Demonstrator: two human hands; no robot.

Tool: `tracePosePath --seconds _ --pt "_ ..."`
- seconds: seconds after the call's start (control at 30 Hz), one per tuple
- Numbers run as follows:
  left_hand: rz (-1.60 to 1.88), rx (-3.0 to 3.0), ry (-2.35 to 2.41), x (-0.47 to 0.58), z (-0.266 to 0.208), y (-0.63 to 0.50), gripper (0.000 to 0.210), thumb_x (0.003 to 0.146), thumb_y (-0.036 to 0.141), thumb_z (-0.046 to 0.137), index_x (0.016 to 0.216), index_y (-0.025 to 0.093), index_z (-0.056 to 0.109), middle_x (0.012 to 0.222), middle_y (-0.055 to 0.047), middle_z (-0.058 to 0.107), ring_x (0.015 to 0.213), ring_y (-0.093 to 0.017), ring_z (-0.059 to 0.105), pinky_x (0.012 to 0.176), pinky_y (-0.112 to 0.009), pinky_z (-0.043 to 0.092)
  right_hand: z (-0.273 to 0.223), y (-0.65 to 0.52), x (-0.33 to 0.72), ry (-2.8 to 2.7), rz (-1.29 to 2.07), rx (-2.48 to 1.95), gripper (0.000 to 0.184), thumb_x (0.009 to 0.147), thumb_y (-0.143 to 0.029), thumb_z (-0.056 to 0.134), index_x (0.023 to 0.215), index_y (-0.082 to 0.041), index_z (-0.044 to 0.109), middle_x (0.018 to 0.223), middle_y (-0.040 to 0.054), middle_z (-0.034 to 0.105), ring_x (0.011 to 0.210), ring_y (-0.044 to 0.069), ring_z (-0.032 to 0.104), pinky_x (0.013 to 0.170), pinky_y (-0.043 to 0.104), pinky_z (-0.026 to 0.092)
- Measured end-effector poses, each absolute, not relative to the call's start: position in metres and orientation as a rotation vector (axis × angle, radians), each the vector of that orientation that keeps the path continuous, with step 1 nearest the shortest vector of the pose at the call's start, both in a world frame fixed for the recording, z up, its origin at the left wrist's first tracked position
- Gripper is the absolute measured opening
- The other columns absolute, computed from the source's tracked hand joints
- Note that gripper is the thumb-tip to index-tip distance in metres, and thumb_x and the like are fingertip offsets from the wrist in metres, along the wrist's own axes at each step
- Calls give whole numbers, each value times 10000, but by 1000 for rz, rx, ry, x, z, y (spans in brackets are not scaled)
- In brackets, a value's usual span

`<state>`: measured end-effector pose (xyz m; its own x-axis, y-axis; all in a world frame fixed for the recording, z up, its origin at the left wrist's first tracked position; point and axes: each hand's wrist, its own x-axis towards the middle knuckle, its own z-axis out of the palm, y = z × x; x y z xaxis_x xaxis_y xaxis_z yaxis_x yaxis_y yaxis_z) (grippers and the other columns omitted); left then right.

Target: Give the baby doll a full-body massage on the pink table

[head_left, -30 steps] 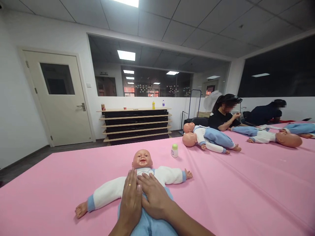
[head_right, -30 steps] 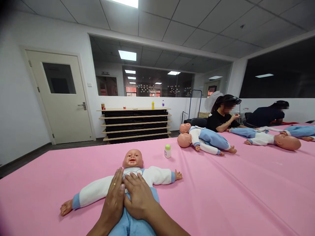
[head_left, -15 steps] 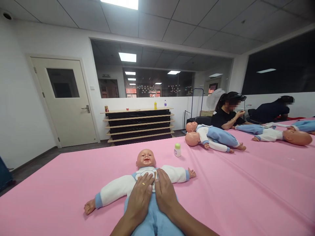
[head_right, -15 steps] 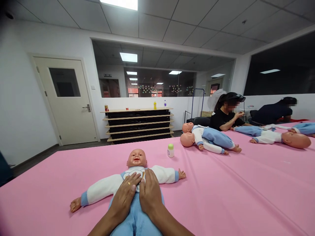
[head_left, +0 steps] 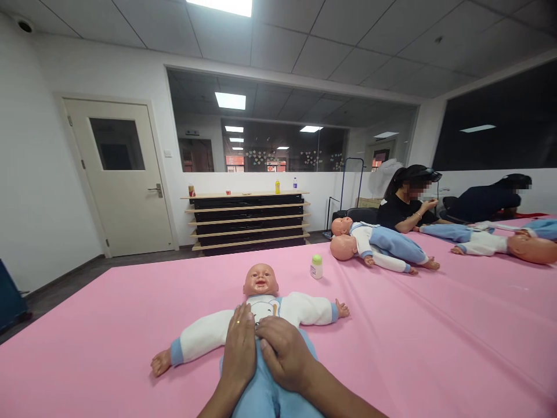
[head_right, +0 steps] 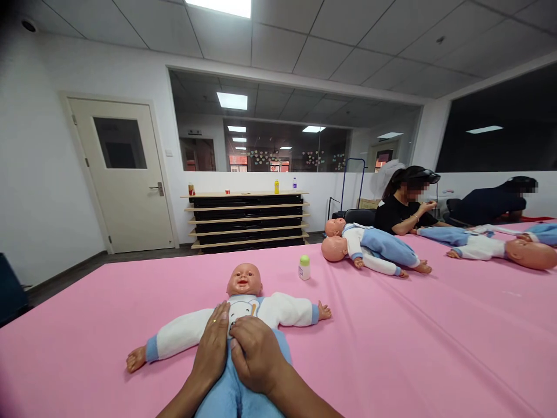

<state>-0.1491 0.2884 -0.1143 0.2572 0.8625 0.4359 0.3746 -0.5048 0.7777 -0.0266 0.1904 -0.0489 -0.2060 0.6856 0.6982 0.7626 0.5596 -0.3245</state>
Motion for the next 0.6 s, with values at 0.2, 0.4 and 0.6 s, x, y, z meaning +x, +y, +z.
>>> tracePosePath --seconds 0.2,0.4,0.6 --pt "1349 2021 1116 -150 -109 279 531 991 380 274 1485 190 301 1569 -87 278 1468 -214 187 1210 -502 191 -44 195 -25 -2051 46 -1312 420 896 -231 465 1308 -238 545 1295 54 605 1233 208 516 1143 444 307" --pt "1349 2217 970 -150 -98 268 524 992 326 270 1498 192 273 1568 -80 282 1464 -213 202 1211 -481 210 -51 198 -22 -1929 78 -1528 480 943 -269 423 1420 -222 450 1483 63 425 1390 223 369 1192 489 214" --pt "1313 2399 876 -154 -97 268 468 976 314 357 1420 190 432 1478 -95 442 1390 -226 374 1160 -491 330 -71 208 -17 -1785 32 -1710 526 961 -293 368 1469 -161 374 1527 97 320 1425 264 296 1176 527 255"
